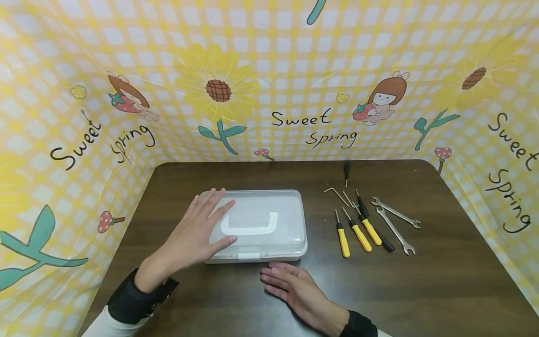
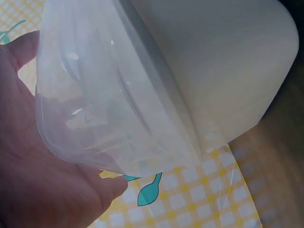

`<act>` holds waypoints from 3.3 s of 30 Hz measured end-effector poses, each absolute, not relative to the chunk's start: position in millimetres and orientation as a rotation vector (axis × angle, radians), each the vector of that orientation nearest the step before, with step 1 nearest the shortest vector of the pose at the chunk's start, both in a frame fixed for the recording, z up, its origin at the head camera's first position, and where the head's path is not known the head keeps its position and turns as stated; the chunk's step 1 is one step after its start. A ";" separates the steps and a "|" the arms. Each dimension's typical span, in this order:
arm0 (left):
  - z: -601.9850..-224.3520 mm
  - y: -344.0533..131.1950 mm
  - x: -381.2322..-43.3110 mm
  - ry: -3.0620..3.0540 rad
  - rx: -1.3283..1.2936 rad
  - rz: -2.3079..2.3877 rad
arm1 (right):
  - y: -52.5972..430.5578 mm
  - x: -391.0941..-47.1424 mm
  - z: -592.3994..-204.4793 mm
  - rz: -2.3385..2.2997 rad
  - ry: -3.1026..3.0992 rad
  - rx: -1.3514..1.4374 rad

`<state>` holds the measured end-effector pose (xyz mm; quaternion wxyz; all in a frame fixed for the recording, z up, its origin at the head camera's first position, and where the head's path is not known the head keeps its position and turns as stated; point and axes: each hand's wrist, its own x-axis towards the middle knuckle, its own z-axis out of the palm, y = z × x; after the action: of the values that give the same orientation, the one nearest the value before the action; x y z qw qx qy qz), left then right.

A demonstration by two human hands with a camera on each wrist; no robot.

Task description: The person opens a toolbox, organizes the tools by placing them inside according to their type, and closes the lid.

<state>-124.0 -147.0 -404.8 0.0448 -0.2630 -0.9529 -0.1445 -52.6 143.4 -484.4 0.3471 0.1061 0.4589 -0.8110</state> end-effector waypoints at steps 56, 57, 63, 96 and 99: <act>-412.4 -145.6 -120.6 -2.864 -0.858 -0.332 | 74.4 -45.7 -469.4 -2.487 0.963 0.584; -412.4 -145.5 -120.8 -2.862 -0.857 -0.336 | 73.9 -46.0 -469.2 -2.495 0.954 0.595; -413.4 -144.6 -121.8 -2.857 -0.869 -0.357 | 72.7 -46.8 -467.5 -2.515 0.925 0.628; -416.8 -145.3 -122.2 -2.826 -0.870 -0.307 | 64.5 -51.7 -474.7 -2.483 1.018 0.688; -416.4 -145.4 -122.4 -2.825 -0.869 -0.301 | 64.5 -52.7 -473.7 -2.478 1.019 0.707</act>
<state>-122.4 -145.4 -416.4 0.0853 -0.2914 -0.9474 -0.1011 -52.7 64.5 -473.7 0.1842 0.2506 0.3614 -0.8790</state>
